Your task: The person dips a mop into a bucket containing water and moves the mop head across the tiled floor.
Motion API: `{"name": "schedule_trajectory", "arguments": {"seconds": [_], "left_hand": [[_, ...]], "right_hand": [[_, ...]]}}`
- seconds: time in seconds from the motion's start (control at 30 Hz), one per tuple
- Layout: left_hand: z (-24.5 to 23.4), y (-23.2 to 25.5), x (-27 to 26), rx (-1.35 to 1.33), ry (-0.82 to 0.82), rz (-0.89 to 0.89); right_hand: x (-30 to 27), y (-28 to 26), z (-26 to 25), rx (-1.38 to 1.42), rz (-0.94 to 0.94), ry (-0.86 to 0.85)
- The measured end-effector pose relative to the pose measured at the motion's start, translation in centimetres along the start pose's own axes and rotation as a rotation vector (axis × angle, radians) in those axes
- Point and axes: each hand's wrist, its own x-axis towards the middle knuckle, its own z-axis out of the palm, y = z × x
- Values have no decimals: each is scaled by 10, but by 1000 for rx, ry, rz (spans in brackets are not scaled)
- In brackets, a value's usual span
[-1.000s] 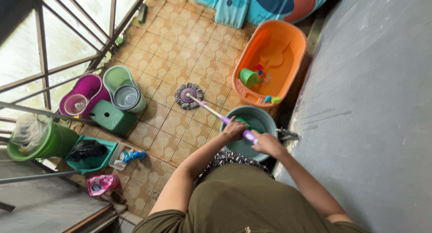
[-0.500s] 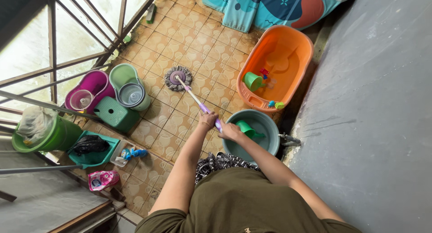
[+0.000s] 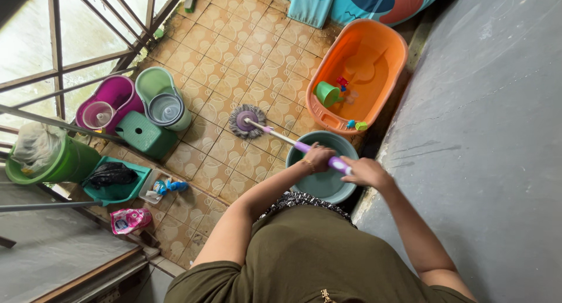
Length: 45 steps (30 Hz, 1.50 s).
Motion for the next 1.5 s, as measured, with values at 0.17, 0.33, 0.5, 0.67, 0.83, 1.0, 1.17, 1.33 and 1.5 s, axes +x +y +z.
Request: {"name": "schedule_trajectory", "arguments": {"seconds": [0.17, 0.33, 0.5, 0.67, 0.83, 1.0, 1.17, 1.33, 1.5], "left_hand": [[-6, 41, 12, 1, -31, 18], [-5, 35, 2, 37, -52, 17], [3, -17, -17, 145, 67, 24], [-19, -75, -46, 301, 139, -79], [-46, -122, -67, 317, 58, -368], [-48, -128, -77, 340, 43, -450], [-8, -87, -63, 297, 105, -353], [25, -32, -37, 170, 20, -132], [41, 19, -12, 23, -3, -14]], "right_hand": [[-55, 8, -37, 72, 56, 17], [-46, -2, -14, 129, 70, 52], [3, -29, 22, 113, 31, 50], [84, -68, 46, 144, -37, 49], [168, -113, 66, 150, -69, 82], [183, -125, 85, 152, -51, 54], [131, -74, 96, 121, -101, 42], [42, -22, 69, 99, -90, -22], [-36, -2, 10, -7, -18, -107]]}}
